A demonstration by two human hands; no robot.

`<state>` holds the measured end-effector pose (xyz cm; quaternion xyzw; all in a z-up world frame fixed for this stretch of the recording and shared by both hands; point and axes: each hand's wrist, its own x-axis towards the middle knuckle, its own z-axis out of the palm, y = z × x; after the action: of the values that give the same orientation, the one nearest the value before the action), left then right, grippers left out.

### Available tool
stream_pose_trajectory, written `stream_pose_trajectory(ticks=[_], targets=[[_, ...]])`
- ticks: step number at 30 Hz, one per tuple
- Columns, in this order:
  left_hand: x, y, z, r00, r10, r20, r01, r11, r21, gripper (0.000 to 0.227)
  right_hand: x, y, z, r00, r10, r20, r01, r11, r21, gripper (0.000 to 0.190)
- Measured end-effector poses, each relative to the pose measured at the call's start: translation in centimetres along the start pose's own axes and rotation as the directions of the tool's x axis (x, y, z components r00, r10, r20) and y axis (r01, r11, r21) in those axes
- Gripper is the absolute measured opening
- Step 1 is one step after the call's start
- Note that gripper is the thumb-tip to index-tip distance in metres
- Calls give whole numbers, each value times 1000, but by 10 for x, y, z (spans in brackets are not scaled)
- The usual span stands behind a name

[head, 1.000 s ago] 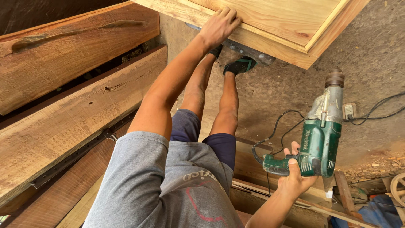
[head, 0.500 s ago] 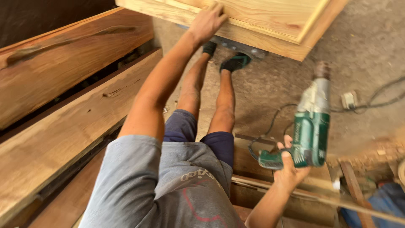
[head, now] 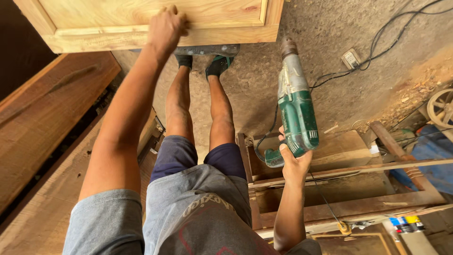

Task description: The person sits on the floor and uses a power drill to make holes in a wooden frame. They also use a hammer to tap the drill bit into place before drilling. The person drills multiple holes along the edges of the frame.

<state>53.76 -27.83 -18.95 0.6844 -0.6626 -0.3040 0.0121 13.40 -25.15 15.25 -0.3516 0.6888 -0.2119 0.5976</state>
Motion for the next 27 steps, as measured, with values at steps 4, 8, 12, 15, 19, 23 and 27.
stream_pose_trajectory(ticks=[4,8,12,15,19,23,27], targets=[[16,45,12,997,20,-75,-33,985,-168,12,-8,-8,12,999,-36,31,39,995,-97,63],[38,68,25,991,-13,-130,1,996,-90,4,-6,-19,31,996,88,-32,-88,996,-8,66],[22,69,33,986,37,-164,-41,999,-20,10,-6,-30,47,996,69,49,-61,988,-143,63],[31,70,35,995,-18,-96,21,999,28,14,5,-39,55,994,93,58,-79,976,-205,72],[36,74,39,989,-12,-147,30,992,119,15,12,-51,60,993,54,101,-18,945,-328,76],[30,76,43,999,-15,-50,24,980,198,30,12,-62,63,991,44,127,5,932,-363,77],[34,69,47,1000,-29,2,29,997,65,19,18,-73,70,994,27,105,18,914,-405,78]])
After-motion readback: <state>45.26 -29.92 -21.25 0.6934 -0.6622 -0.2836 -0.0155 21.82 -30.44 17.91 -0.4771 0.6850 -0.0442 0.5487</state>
